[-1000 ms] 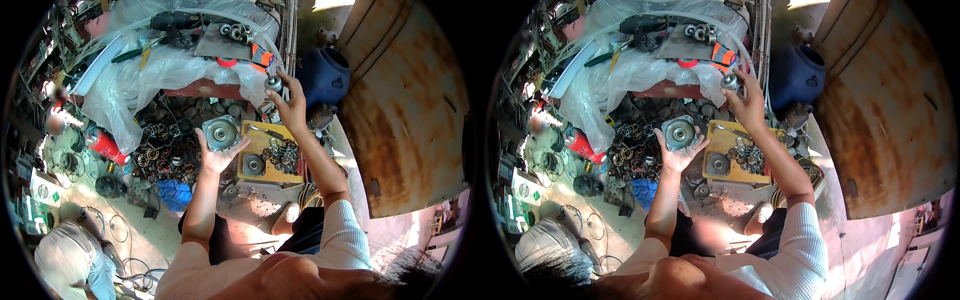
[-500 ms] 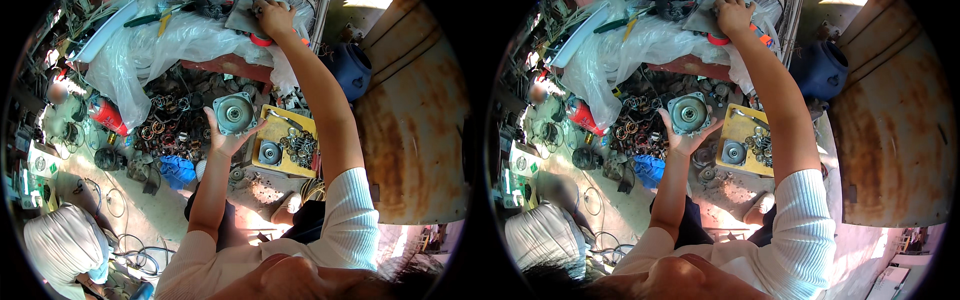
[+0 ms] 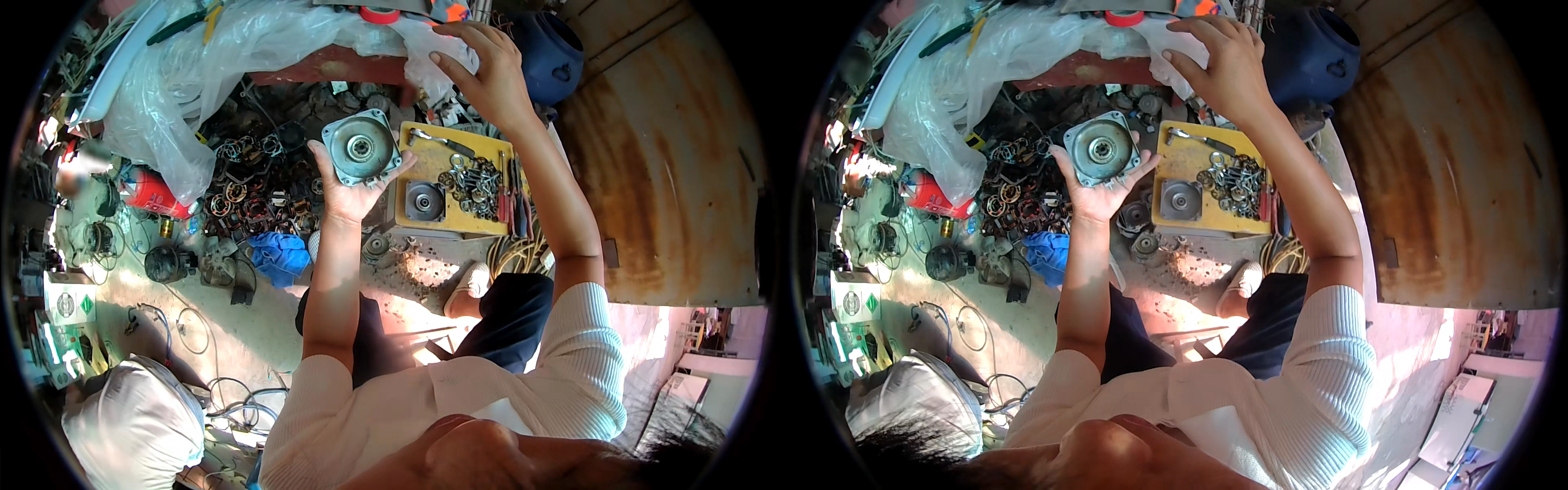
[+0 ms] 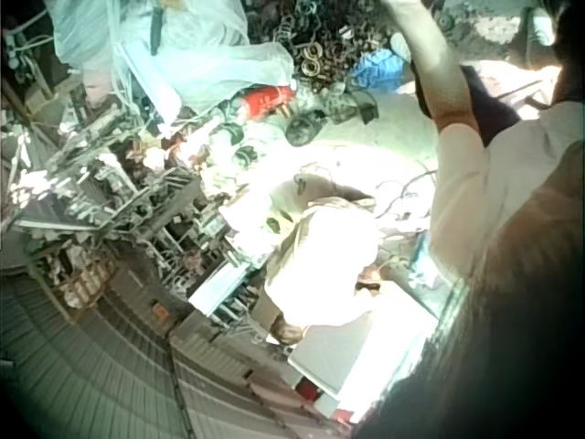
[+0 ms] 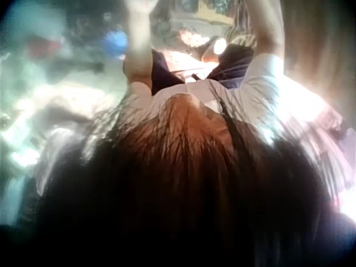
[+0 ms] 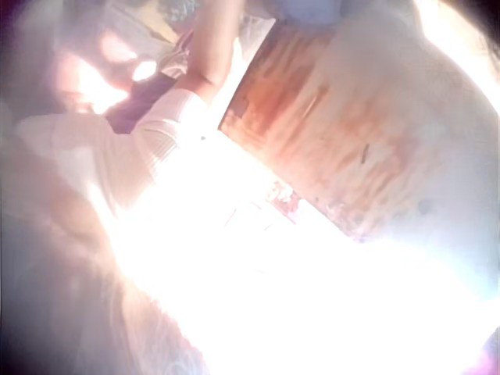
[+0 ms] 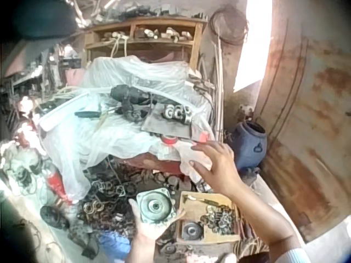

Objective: The person disassembles an appliance component by removing screws with a screwdriver and pulling the metal housing apart by hand.

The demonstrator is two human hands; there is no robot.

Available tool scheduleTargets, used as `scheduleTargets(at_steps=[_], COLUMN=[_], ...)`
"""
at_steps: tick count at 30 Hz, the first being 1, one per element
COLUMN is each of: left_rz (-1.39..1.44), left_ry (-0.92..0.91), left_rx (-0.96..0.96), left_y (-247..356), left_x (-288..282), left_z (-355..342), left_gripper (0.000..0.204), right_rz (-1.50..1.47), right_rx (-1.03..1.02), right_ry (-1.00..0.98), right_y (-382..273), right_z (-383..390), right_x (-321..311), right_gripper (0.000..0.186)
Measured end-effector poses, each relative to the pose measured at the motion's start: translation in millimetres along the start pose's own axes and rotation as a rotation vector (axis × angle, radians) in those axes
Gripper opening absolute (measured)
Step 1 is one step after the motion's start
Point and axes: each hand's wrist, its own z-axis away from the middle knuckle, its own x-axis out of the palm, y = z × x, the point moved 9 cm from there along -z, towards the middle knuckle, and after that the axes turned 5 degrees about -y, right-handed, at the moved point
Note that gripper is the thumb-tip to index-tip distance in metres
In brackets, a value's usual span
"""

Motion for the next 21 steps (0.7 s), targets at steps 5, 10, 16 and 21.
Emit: scheduleTargets(at_steps=[5,10,16,21], left_rz=[-0.024,0.01,-0.099,-0.244], left_ry=[-0.085,-0.091,0.017,0.165], left_rx=[-0.03,-0.056,-0.098,-0.092], left_y=[-0.6,-13.0,-33.4,-46.7], left_x=[11.6,15.2,0.4,-8.4], left_z=[4.4,0.7,1.6,3.5], left_gripper=[0.106,0.106,0.101,0.099], right_rz=[-0.072,-0.154,-0.108,0.041], right_rx=[0.5,1.06,1.185,1.092], right_ry=[-0.089,-0.048,-0.109,-0.133], right_y=[57.3,102.7,73.1,65.9], right_z=[139.7,308.2,388.2,357.7], right_x=[-48.2,-83.1,-59.7,-24.9], right_gripper=[0.037,0.037,0.033,0.026])
